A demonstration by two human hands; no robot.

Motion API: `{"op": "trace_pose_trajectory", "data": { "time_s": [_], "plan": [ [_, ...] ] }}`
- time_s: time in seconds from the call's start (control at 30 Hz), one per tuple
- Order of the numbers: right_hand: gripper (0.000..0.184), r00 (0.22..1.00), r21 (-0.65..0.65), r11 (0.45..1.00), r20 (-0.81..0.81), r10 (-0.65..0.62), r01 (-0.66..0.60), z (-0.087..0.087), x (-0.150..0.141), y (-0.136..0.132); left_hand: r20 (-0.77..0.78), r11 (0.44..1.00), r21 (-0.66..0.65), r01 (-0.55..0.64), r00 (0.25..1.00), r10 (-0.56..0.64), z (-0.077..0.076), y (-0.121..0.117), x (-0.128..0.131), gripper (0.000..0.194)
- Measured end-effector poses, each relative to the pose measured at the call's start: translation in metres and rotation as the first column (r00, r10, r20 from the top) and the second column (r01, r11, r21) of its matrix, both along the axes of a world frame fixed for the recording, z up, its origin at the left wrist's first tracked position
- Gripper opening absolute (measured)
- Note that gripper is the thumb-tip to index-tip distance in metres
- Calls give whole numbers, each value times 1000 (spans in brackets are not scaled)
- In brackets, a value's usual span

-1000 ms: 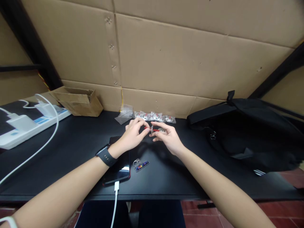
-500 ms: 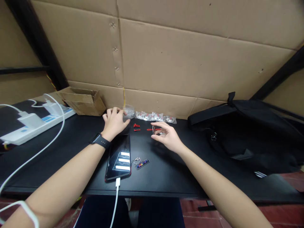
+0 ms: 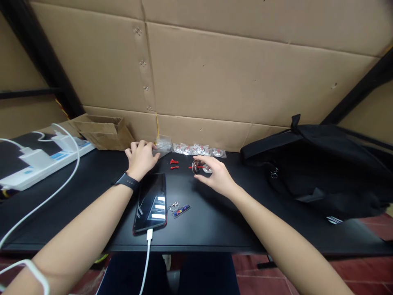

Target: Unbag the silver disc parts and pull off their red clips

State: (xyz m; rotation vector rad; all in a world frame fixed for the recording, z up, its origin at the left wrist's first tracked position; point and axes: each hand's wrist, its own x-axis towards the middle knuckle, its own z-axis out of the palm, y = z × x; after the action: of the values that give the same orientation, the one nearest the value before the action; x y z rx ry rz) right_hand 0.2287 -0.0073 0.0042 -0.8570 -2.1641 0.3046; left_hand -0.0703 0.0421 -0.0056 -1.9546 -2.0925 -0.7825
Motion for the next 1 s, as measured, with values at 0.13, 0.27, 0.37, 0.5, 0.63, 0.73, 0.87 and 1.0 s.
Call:
{"op": "trace_pose_trajectory", "data": {
  "time_s": [0.13, 0.27, 0.37, 0.5, 0.63, 0.73, 0.87, 1.0],
  "plan": [
    [49, 1000, 39, 999, -21, -17, 18, 3, 2, 2, 10, 1000, 31, 2, 1000, -2, 2, -1, -1, 21],
    [47, 999, 54, 998, -18, -40, 41, 5, 5, 5, 32, 998, 62, 5, 999, -7, 9, -4, 0, 20],
    [46, 998, 51, 997, -16, -63, 64, 4, 7, 7, 65, 994, 105, 1, 998, -8, 14, -6, 0, 20],
    [46, 995, 21, 995, -18, -96, 96, 3, 9, 9, 96, 973, 229, 35, 994, -58, 21, -8, 2, 19],
    [55, 987, 0, 990, -78, -139, 139, 6, 13, 10, 18, 927, 277, 254, 963, -269, 30, -20, 18, 14],
    [55, 980, 18, 988, -131, -151, 155, 11, 17, 10, -82, 851, 170, 498, 867, -491, 32, -38, 40, 10],
    [50, 980, 55, 984, -121, -159, 167, 18, 22, 10, -109, 654, -62, 754, 646, -755, 26, -60, 67, 8],
    [44, 990, 34, 990, -36, -139, 140, 19, 24, 10, -7, 488, -188, 852, 496, -869, 16, -69, 75, 10]
  ]
}}
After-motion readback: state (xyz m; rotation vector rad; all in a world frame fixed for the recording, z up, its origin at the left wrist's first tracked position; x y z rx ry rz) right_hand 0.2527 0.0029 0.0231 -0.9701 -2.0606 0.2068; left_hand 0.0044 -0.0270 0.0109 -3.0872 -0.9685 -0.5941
